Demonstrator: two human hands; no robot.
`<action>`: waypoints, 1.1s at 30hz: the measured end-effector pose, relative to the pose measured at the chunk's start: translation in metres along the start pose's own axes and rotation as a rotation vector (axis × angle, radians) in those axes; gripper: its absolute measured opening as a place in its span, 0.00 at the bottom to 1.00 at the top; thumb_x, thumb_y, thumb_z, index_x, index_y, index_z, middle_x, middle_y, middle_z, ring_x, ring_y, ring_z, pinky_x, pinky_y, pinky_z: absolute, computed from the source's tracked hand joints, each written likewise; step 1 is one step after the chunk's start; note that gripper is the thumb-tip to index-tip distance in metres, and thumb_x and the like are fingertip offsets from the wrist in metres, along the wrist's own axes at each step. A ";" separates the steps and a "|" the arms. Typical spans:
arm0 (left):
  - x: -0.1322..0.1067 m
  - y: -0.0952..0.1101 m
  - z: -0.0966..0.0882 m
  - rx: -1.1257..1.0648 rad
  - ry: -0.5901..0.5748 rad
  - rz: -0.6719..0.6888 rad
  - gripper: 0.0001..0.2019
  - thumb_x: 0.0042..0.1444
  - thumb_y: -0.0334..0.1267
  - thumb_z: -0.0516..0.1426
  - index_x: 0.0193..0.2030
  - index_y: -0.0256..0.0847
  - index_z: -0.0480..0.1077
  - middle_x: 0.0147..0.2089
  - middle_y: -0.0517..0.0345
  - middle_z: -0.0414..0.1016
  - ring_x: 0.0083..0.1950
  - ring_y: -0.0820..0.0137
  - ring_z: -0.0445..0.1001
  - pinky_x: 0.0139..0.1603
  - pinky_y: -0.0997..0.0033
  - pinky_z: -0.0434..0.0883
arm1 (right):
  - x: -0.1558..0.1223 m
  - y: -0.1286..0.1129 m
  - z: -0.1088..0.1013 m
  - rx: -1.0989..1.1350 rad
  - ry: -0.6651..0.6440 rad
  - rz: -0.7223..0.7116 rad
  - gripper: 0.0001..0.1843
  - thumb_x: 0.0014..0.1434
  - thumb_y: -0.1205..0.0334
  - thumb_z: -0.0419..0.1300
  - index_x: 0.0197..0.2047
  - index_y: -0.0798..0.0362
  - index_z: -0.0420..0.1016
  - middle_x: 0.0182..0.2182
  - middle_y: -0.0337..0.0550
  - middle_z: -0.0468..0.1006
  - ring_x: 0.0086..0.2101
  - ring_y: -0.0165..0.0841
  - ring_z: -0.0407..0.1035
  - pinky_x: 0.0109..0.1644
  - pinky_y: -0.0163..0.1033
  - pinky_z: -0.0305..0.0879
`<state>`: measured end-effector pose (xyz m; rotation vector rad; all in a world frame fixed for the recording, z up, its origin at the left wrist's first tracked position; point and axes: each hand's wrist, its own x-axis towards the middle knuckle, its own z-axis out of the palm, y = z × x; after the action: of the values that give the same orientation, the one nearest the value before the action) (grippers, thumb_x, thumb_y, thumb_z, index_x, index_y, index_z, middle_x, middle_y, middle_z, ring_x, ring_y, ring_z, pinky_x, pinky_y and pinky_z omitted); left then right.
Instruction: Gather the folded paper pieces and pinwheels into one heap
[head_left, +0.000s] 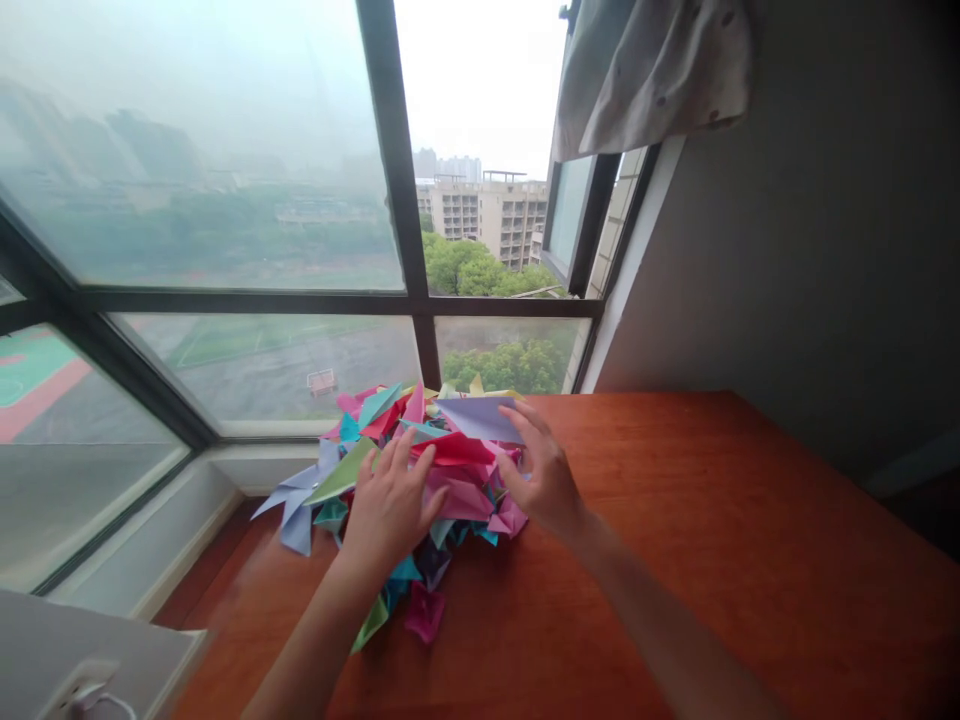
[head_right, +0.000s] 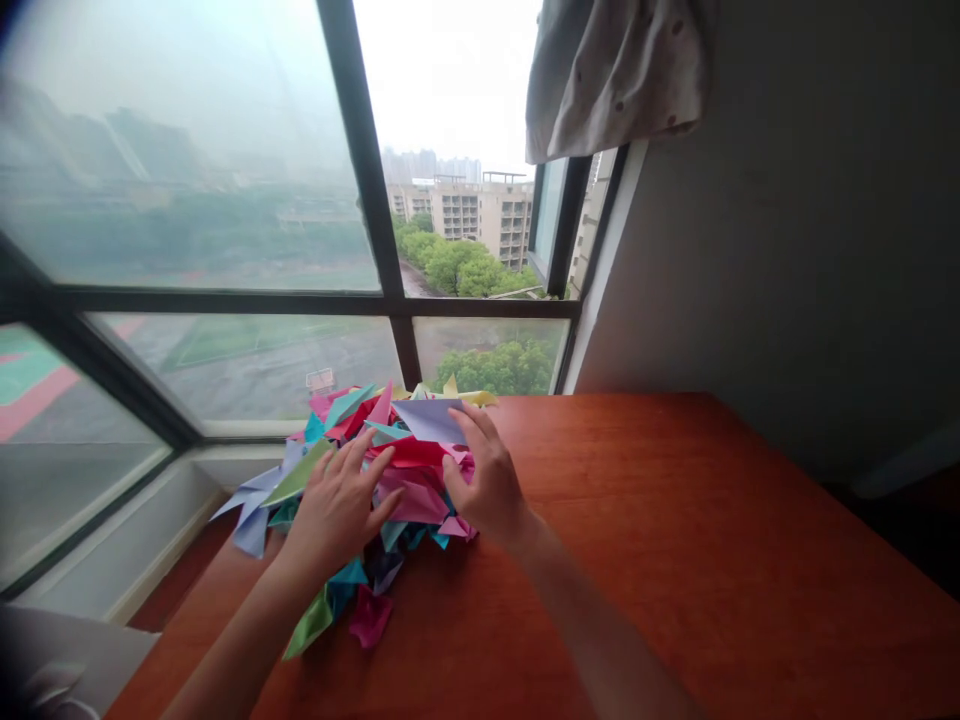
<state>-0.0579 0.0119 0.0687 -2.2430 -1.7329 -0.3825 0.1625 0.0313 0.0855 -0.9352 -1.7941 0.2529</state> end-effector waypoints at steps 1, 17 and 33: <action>0.004 -0.005 0.001 0.018 -0.015 -0.059 0.23 0.60 0.46 0.56 0.60 0.40 0.69 0.68 0.37 0.61 0.67 0.45 0.61 0.64 0.40 0.58 | 0.005 -0.004 0.004 -0.011 0.014 -0.020 0.28 0.59 0.67 0.54 0.63 0.53 0.65 0.61 0.52 0.66 0.62 0.41 0.60 0.64 0.48 0.63; -0.020 0.021 0.020 -0.363 -0.122 0.094 0.25 0.56 0.36 0.58 0.61 0.44 0.65 0.61 0.44 0.68 0.62 0.52 0.66 0.62 0.48 0.63 | -0.006 0.021 0.046 -0.189 -0.498 -0.013 0.20 0.58 0.60 0.63 0.55 0.49 0.74 0.57 0.50 0.71 0.59 0.43 0.60 0.63 0.54 0.57; -0.018 0.032 0.002 -0.218 -0.072 0.146 0.17 0.57 0.35 0.57 0.55 0.41 0.70 0.57 0.43 0.72 0.59 0.51 0.69 0.60 0.47 0.65 | -0.038 0.049 -0.026 0.041 -0.137 0.230 0.13 0.63 0.59 0.56 0.48 0.49 0.78 0.50 0.46 0.77 0.52 0.38 0.70 0.58 0.45 0.66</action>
<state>-0.0310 -0.0114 0.0581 -2.5477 -1.6169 -0.4840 0.2139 0.0310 0.0417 -1.1181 -1.7972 0.5079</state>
